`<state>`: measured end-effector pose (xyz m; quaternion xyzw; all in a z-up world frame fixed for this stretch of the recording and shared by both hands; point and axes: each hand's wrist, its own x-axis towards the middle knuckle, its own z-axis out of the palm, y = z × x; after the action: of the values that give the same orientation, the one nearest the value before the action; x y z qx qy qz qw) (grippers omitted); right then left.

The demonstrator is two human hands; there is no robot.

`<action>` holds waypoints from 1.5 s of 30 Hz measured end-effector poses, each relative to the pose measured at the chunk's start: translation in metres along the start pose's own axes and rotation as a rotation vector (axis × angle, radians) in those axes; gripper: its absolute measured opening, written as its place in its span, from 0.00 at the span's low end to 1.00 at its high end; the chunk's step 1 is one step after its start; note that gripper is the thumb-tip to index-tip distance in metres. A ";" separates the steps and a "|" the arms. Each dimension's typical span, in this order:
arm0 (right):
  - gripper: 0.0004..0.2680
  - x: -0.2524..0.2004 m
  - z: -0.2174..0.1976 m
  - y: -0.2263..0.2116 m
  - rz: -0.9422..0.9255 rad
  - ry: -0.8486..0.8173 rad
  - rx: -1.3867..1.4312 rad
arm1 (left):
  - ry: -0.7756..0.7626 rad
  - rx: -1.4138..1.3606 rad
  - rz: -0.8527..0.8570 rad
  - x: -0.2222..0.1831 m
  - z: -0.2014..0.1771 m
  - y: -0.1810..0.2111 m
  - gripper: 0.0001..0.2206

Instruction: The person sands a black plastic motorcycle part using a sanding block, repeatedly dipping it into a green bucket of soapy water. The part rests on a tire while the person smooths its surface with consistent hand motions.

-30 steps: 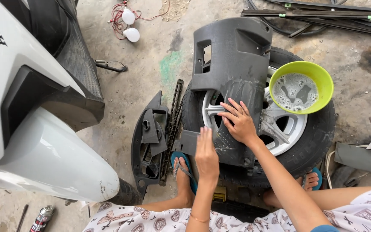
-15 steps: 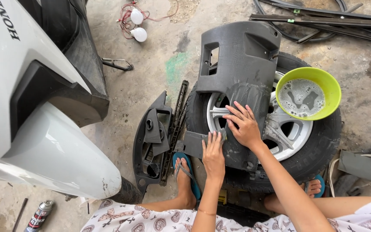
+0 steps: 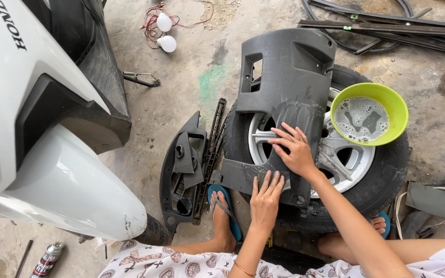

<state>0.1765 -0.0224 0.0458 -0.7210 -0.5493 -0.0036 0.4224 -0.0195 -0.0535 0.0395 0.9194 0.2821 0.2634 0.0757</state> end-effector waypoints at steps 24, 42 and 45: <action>0.27 0.036 -0.062 -0.020 0.398 -0.269 0.530 | -0.124 0.133 0.065 -0.007 0.001 0.000 0.26; 0.15 -0.032 -0.078 -0.063 0.750 -0.134 1.155 | -0.191 -0.799 -0.810 0.029 -0.051 0.010 0.18; 0.22 -0.044 -0.074 -0.094 0.853 -0.286 1.167 | -0.040 -1.387 -1.130 0.050 -0.055 0.011 0.14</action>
<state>0.1187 -0.0992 0.1294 -0.5235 -0.1834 0.5480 0.6261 -0.0082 -0.0355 0.1111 0.3952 0.4688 0.2820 0.7379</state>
